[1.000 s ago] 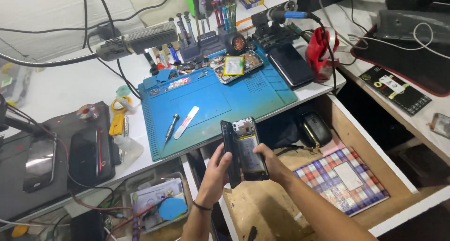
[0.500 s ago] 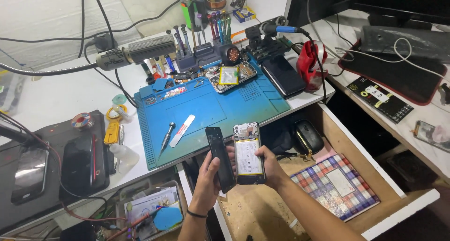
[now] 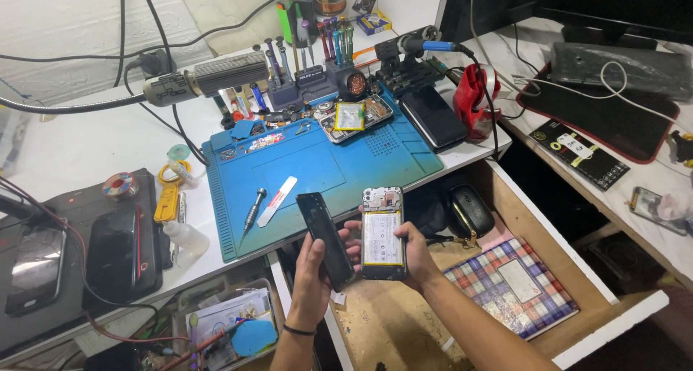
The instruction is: Disassembling a smartphone to inspect or replace internal components like the battery.
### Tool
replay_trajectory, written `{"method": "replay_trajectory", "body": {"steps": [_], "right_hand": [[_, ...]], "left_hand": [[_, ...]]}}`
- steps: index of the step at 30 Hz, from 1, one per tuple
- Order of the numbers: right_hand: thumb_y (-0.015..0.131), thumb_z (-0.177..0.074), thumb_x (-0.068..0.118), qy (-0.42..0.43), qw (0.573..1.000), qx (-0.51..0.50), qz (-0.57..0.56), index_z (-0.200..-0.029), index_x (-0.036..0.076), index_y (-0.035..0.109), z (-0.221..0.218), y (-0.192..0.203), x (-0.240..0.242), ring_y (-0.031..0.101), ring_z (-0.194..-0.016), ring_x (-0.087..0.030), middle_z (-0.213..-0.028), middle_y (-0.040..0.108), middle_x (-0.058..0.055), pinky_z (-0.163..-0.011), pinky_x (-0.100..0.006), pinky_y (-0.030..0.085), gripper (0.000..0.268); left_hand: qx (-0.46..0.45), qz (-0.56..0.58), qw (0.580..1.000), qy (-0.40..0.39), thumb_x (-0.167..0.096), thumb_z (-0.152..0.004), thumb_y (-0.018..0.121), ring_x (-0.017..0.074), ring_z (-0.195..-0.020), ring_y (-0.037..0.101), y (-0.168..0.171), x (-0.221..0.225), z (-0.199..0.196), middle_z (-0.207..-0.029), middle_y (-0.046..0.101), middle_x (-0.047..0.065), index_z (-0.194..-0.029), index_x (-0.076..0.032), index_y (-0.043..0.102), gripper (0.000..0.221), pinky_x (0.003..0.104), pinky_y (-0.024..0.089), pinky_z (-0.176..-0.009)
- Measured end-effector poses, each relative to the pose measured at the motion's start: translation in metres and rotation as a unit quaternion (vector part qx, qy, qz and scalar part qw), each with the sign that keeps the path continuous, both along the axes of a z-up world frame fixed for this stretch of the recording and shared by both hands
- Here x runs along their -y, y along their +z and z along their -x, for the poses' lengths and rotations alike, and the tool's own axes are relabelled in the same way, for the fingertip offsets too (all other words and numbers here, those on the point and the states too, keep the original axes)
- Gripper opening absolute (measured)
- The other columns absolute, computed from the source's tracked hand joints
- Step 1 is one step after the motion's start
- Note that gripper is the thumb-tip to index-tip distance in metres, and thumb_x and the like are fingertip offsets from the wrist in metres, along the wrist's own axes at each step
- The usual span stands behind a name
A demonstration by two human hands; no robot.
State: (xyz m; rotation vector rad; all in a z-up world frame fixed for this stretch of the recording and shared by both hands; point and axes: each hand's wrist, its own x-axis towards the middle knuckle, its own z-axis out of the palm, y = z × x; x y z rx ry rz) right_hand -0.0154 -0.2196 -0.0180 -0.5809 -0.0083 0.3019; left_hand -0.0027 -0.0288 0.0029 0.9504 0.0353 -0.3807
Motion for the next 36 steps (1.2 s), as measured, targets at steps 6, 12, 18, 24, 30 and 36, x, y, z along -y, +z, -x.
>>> {"method": "replay_trajectory", "body": {"steps": [6, 12, 18, 24, 30, 36], "right_hand": [[0.046, -0.079, 0.032, -0.091, 0.995, -0.016, -0.043, -0.154, 0.008, 0.042, -0.007, -0.006, 0.013, 0.064, -0.107, -0.043, -0.130, 0.061, -0.025, -0.094, -0.057, 0.053, 0.078], [0.057, -0.089, 0.045, -0.110, 0.983, 0.063, -0.135, -0.139, 0.005, 0.049, -0.012, 0.007, 0.036, 0.057, -0.081, -0.026, -0.108, 0.058, -0.016, -0.075, -0.041, 0.049, 0.065], [0.068, -0.077, 0.029, -0.129, 0.979, 0.089, -0.132, -0.144, 0.007, 0.042, -0.016, 0.001, 0.052, 0.054, -0.079, -0.023, -0.104, 0.052, -0.013, -0.071, -0.037, 0.049, 0.076], [0.063, -0.078, 0.026, -0.118, 0.979, 0.086, -0.140, -0.137, 0.016, 0.043, -0.014, 0.012, 0.048, 0.049, -0.077, -0.023, -0.105, 0.048, -0.014, -0.069, -0.035, 0.047, 0.063], [0.062, -0.077, 0.023, -0.117, 0.981, 0.072, -0.140, -0.137, 0.016, 0.042, -0.014, 0.010, 0.049, 0.050, -0.077, -0.023, -0.104, 0.048, -0.014, -0.069, -0.034, 0.048, 0.064], [0.061, -0.078, 0.021, -0.153, 0.983, 0.078, -0.068, -0.145, 0.016, 0.037, -0.014, 0.012, 0.046, 0.051, -0.076, -0.020, -0.102, 0.050, -0.012, -0.067, -0.033, 0.049, 0.071]], "left_hand": [[0.036, 0.008, 0.996, 0.079, -0.045, -0.088, 0.055, 0.0450, -0.097, 0.073, 0.005, -0.005, 0.000, -0.128, 0.067, 0.028, -0.143, -0.004, 0.048, 0.069, 0.058, 0.065, -0.072], [0.026, 0.001, 0.996, 0.088, -0.048, -0.087, 0.053, 0.0467, -0.098, 0.072, 0.001, -0.004, -0.001, -0.133, 0.066, 0.029, -0.143, -0.004, 0.050, 0.071, 0.060, 0.064, -0.073], [0.054, -0.004, 0.995, 0.082, -0.049, -0.087, 0.054, 0.0464, -0.096, 0.073, -0.005, -0.002, -0.003, -0.131, 0.066, 0.029, -0.146, -0.005, 0.047, 0.073, 0.057, 0.065, -0.071], [0.059, -0.006, 0.995, 0.079, -0.049, -0.088, 0.054, 0.0457, -0.096, 0.073, -0.006, 0.000, -0.004, -0.131, 0.066, 0.030, -0.144, -0.004, 0.049, 0.071, 0.056, 0.065, -0.069], [0.060, -0.003, 0.995, 0.080, -0.049, -0.088, 0.054, 0.0463, -0.096, 0.072, -0.007, 0.000, -0.004, -0.132, 0.065, 0.031, -0.147, -0.005, 0.046, 0.073, 0.056, 0.065, -0.068], [0.047, -0.015, 0.996, 0.078, -0.048, -0.088, 0.052, 0.0464, -0.097, 0.073, -0.003, 0.000, -0.003, -0.132, 0.066, 0.029, -0.142, -0.003, 0.049, 0.070, 0.057, 0.065, -0.071]]}}
